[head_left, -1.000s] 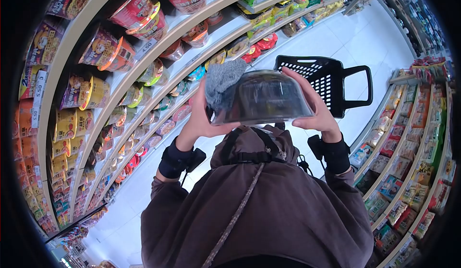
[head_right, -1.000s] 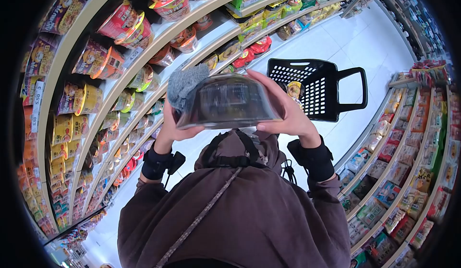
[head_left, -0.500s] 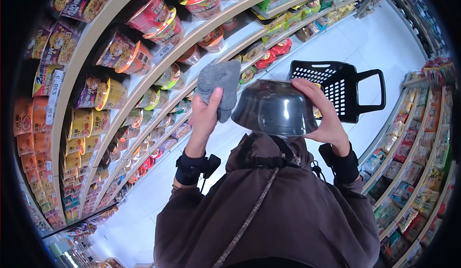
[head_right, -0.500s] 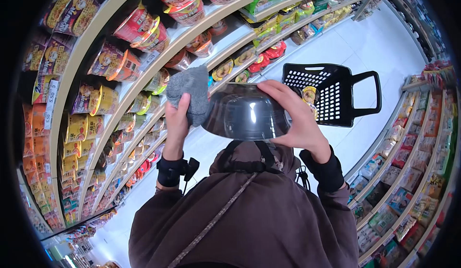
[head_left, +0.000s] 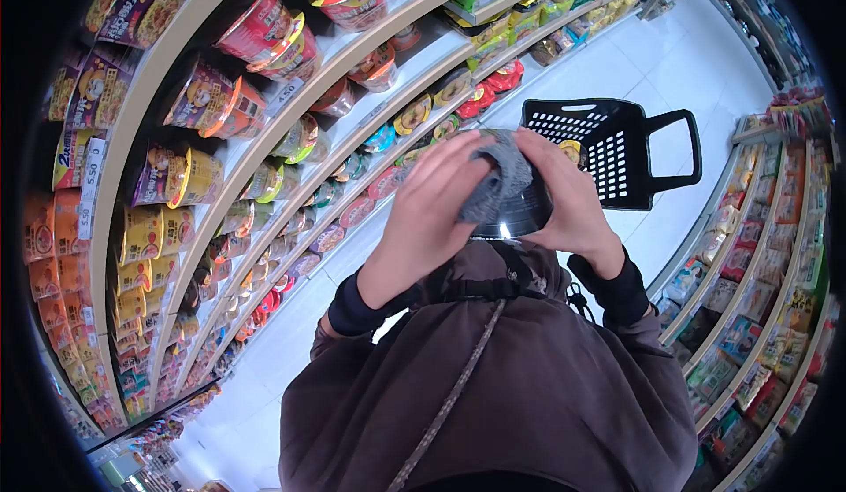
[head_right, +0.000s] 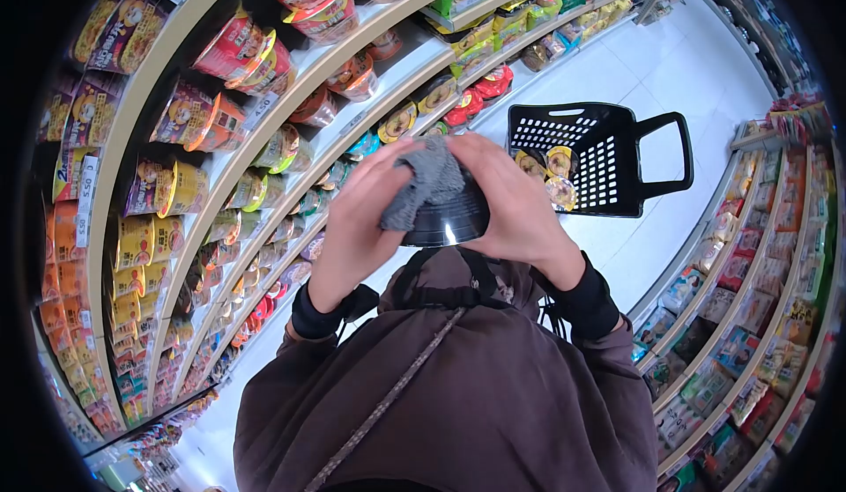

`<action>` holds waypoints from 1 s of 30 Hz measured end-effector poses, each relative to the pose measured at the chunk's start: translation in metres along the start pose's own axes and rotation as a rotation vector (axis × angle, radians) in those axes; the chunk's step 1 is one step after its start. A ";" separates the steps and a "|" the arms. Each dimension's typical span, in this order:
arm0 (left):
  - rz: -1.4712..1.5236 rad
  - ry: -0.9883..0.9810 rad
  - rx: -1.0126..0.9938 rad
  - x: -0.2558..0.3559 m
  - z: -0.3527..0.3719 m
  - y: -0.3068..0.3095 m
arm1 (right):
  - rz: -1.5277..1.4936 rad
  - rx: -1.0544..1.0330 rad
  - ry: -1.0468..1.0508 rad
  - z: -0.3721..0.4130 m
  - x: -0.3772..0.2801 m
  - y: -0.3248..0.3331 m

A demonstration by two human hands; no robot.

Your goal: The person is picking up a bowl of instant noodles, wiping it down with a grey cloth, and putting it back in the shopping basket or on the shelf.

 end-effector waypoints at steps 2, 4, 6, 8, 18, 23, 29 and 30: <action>-0.047 -0.040 -0.075 0.013 -0.004 -0.003 | -0.034 -0.019 -0.036 0.000 0.002 -0.002; -0.112 -0.155 -0.145 0.027 -0.002 -0.016 | -0.067 -0.040 -0.069 -0.001 0.005 -0.005; -0.161 -0.220 -0.176 0.041 0.001 -0.023 | -0.100 0.022 0.005 -0.001 0.005 -0.004; -0.204 -0.232 -0.181 0.042 0.002 -0.024 | -0.094 0.045 0.019 0.000 0.008 -0.005; -0.028 -0.010 0.088 0.003 0.000 0.030 | -0.129 0.044 0.135 0.000 -0.001 0.001; 0.104 0.237 0.212 -0.022 0.025 0.037 | -0.217 0.132 0.244 0.003 0.000 0.006; 0.519 0.589 0.317 -0.076 0.064 0.014 | -0.417 0.054 0.156 0.004 0.007 0.015; 0.478 0.591 0.291 -0.081 0.070 0.007 | -0.504 0.111 0.163 0.005 0.010 0.017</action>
Point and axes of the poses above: each hand's wrist, its own z-axis away from the middle knuckle, its own y-axis out of the back of the hand, x = y × z, the point moved 6 cm from there along -z, towards the middle knuckle, and after that the axes turned 13 degrees about -y, right-handed, at the moved point
